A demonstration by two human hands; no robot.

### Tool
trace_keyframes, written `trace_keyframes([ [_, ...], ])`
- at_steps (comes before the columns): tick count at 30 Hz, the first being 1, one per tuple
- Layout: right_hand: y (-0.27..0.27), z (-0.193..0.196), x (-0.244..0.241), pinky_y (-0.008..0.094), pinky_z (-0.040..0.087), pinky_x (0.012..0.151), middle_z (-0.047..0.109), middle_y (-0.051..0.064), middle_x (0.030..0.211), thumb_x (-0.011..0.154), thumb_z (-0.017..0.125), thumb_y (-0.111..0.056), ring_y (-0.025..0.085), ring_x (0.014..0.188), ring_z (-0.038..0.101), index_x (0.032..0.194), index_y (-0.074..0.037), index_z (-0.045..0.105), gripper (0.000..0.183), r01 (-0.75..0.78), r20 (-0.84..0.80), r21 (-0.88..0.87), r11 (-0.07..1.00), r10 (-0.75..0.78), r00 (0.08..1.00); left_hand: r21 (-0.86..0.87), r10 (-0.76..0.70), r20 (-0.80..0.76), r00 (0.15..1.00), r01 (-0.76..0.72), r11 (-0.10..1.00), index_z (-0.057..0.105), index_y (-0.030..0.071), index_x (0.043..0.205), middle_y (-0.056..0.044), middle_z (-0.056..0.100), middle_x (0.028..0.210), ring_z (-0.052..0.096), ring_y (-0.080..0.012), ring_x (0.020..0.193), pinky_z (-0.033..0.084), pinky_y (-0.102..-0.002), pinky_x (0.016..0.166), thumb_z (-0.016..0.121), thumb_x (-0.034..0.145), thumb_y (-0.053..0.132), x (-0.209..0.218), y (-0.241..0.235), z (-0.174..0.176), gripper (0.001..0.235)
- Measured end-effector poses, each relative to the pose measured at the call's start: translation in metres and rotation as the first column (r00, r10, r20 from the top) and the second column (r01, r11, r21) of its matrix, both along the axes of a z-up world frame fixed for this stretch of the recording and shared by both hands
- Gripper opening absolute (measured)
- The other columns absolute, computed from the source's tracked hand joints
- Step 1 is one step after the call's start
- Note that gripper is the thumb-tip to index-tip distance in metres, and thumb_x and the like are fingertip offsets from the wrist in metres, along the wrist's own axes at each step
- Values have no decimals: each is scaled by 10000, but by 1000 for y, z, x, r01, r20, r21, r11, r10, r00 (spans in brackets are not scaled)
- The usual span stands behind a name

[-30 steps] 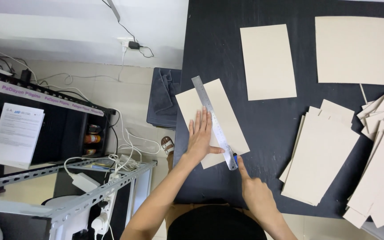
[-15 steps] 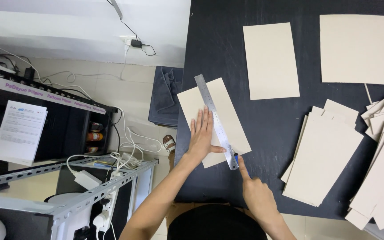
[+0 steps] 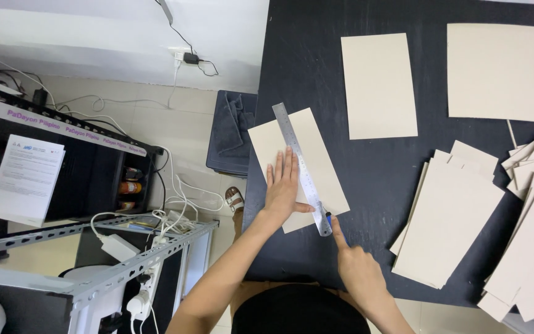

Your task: Cutting cardboard sheets into smaller rectangular pieces using a utility knife and a metal ruler on a workbench.

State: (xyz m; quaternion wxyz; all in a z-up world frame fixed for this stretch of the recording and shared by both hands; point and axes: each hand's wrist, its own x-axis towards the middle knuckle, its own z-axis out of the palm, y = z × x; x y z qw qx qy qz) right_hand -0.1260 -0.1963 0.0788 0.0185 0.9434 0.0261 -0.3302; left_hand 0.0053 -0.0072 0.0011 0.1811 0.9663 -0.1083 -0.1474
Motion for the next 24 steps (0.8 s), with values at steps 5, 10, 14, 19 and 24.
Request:
trace_keyframes([
  [5, 3, 95, 76, 506, 530, 718, 715, 190, 855, 997, 340, -114, 394, 751, 705, 1595, -410, 112, 705, 144, -257, 126, 982, -108, 960, 133, 2, -79, 997, 9, 991, -45, -11, 1571, -163, -151, 1662, -120, -374, 1529, 12, -578, 1204, 961, 487, 694, 4, -8, 4, 1637],
  [10, 66, 106, 161, 548, 593, 798, 705, 270, 1132, 967, 512, -185, 473, 1009, 704, 1520, -321, 441, 573, 141, 47, 308, 941, -162, 986, 103, 14, -267, 964, 14, 995, 4, -18, 1580, -222, -156, 1656, -141, -419, 1510, -3, -611, 1210, 918, 581, 518, 9, -13, 40, 1456],
  [14, 88, 22, 202, 551, 595, 789, 695, 304, 1038, 1004, 466, -115, 494, 958, 699, 1538, -284, 368, 569, 45, 288, 470, 882, -202, 936, 155, 12, -295, 955, 36, 987, -7, -49, 1577, -257, -148, 1647, -140, -462, 1503, 60, -621, 1204, 915, 588, 511, 13, -18, 40, 1463],
  [19, 96, 27, 204, 527, 616, 743, 705, 292, 991, 1012, 454, -116, 465, 919, 717, 1544, -279, 354, 566, 19, 260, 382, 924, -127, 957, 165, 8, -283, 959, 40, 985, -18, -71, 1571, -282, -145, 1637, -149, -493, 1493, 78, -628, 1193, 912, 589, 513, 10, -18, 37, 1473],
  [24, 89, 27, 204, 540, 611, 715, 694, 343, 996, 984, 473, -82, 491, 909, 711, 1543, -251, 403, 589, -18, 239, 328, 945, -65, 969, 183, 6, -255, 967, 42, 982, -11, -72, 1567, -280, -140, 1634, -135, -501, 1491, 82, -634, 1196, 926, 594, 500, 9, -19, 36, 1467],
])
